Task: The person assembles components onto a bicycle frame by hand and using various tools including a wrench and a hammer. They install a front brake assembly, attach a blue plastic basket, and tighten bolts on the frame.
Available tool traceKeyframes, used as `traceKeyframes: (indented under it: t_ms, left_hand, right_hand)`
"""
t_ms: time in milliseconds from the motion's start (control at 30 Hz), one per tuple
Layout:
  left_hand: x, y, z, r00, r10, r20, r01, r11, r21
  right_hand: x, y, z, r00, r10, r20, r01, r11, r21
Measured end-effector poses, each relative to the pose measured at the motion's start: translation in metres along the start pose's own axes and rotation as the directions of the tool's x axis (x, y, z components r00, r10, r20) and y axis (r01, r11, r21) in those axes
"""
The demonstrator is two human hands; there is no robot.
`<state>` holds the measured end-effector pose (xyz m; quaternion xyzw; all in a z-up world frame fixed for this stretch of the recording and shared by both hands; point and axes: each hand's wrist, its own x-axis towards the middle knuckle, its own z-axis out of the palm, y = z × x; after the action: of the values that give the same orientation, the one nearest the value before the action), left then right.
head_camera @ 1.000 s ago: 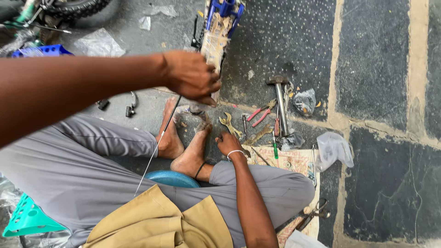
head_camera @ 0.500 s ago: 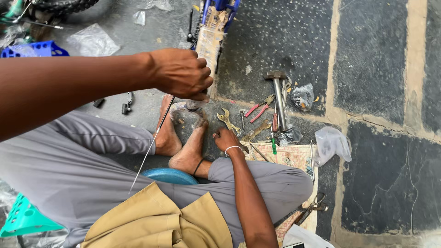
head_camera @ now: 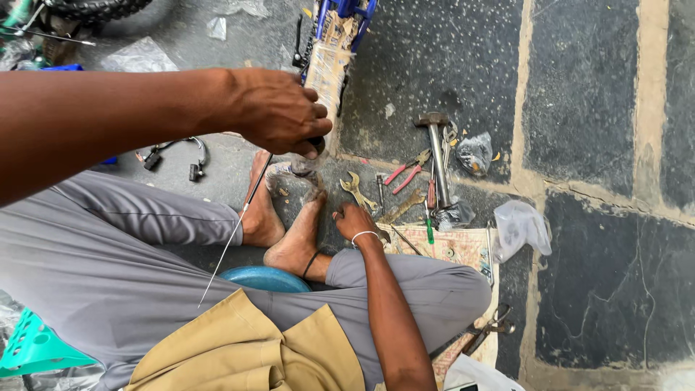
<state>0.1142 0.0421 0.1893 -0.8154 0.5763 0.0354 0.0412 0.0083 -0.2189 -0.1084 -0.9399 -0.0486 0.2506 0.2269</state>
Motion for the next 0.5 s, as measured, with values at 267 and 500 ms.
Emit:
traceKeyframes:
  t_ms: [267, 500]
  left_hand:
    - [0.004, 0.044, -0.024, 0.799, -0.509, 0.321, 0.549, 0.835, -0.043]
    - [0.012, 0.001, 0.004, 0.994, 0.027, -0.106, -0.023, 0.999, 0.038]
  right_hand:
    - [-0.002, 0.002, -0.001, 1.0, 0.001, -0.012, -0.001, 1.0, 0.019]
    - [-0.008, -0.005, -0.008, 1.0, 0.009, 0.006, -0.009, 0.999, 0.04]
